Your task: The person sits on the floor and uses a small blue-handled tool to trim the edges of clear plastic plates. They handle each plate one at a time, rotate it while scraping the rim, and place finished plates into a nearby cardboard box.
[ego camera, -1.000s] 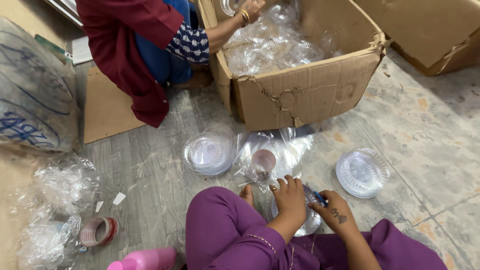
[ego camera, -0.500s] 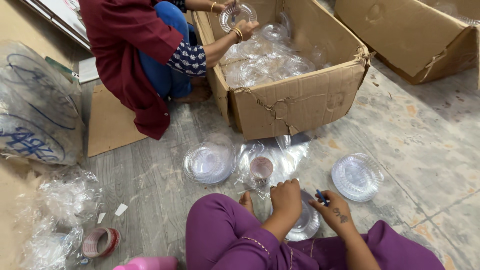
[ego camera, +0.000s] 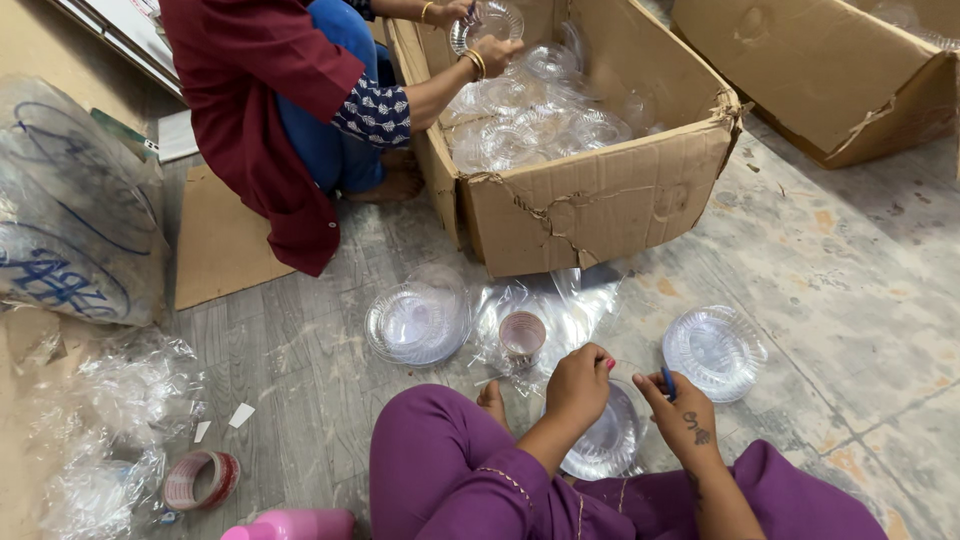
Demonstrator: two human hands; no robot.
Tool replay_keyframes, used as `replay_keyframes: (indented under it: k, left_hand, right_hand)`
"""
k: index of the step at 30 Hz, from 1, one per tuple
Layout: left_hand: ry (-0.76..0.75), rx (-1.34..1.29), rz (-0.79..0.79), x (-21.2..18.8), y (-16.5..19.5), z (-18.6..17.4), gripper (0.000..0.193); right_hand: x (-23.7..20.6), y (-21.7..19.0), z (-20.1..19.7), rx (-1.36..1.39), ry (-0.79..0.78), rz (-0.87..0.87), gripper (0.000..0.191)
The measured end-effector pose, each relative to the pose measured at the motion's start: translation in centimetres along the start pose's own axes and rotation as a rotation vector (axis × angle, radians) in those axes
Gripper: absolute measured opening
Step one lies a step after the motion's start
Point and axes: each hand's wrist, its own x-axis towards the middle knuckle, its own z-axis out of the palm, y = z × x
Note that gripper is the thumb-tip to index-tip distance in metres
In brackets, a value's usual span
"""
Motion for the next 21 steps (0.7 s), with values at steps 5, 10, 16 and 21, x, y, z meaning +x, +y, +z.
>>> replay_keyframes:
  k: [5, 10, 16, 21]
  left_hand:
    - [-0.095, -0.077, -0.117, 0.0, -0.6, 0.7, 0.018]
    - [-0.083, -0.173, -0.049, -0.4, -0.8, 1.1, 0.018]
    - [-0.08, -0.166, 0.025, -0.8, -0.2, 0.5, 0.022]
    - [-0.084, -0.097, 0.01, -1.0, 0.8, -0.1, 0.022]
  right_hand:
    - [-0.2, -0.5, -0.4, -0.113, 0.006, 0.001, 0.045]
    - [0.5, 0.9, -0.1, -0.019, 0.056, -0.043, 0.043]
    - [1.1, 2.2, 0.5, 0.123, 0.098, -0.008, 0.042]
    - [1.2, 2.4, 0.6, 0.09, 0.092, -0.009, 0.043]
